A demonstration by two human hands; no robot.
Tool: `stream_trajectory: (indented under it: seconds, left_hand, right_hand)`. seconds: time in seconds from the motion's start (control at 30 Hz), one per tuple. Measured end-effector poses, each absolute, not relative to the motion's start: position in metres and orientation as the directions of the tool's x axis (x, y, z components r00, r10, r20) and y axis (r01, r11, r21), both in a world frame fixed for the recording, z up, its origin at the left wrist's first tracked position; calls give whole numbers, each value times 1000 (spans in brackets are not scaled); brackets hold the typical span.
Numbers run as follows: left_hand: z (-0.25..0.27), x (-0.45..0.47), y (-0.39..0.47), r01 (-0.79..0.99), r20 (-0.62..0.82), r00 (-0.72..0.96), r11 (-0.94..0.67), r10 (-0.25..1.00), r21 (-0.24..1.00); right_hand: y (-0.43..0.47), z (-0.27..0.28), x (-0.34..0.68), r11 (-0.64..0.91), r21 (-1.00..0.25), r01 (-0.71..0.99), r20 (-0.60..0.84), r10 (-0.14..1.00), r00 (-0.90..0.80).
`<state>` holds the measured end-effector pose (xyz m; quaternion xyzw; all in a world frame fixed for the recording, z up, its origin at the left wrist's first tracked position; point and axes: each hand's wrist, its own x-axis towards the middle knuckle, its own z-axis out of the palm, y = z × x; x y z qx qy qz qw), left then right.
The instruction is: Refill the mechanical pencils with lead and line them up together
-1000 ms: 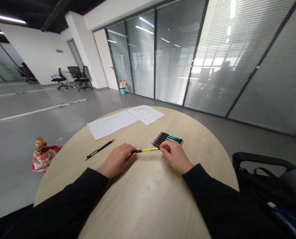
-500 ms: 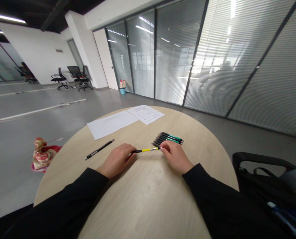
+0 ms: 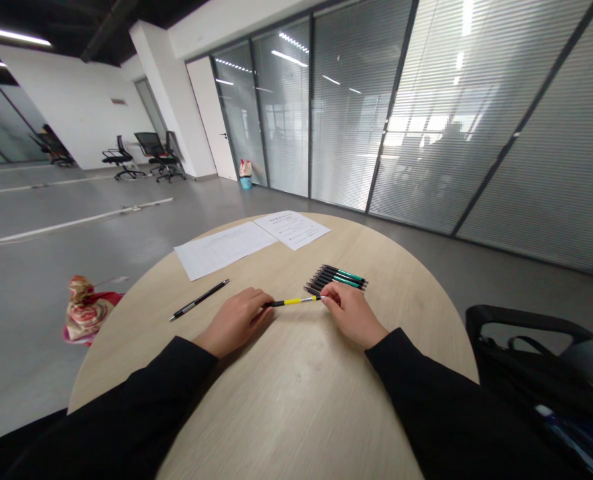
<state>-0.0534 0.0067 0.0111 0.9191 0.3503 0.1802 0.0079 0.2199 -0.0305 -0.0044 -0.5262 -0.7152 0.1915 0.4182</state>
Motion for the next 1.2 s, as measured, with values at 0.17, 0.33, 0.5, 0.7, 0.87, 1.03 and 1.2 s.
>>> stream_trajectory:
  seconds: [0.17, 0.33, 0.5, 0.7, 0.87, 1.03, 1.2]
  left_hand:
    - [12, -54, 7, 648, 329, 682, -748, 653, 144]
    - [13, -53, 6, 646, 318, 684, -748, 656, 154]
    - [13, -53, 6, 646, 322, 687, -750, 651, 139]
    - [13, -53, 5, 647, 317, 682, -745, 660, 160]
    - [14, -52, 5, 648, 310, 682, -744, 662, 164]
    - [14, -52, 5, 649, 318, 678, -743, 663, 166]
    - [12, -53, 6, 654, 312, 676, -739, 668, 164]
  right_hand:
    - [-30, -5, 220, 372, -712, 596, 391, 915, -103]
    - [-30, -7, 221, 374, -704, 603, 393, 913, -107]
    - [-30, -7, 221, 376, -698, 610, 396, 912, -108]
    - [-31, -4, 220, 368, -698, 615, 385, 916, -111]
    - [-31, -4, 220, 371, -694, 617, 385, 915, -117]
    - [-31, -4, 220, 369, -693, 619, 384, 916, -117]
    - [-31, -5, 221, 369, -690, 623, 385, 916, -117]
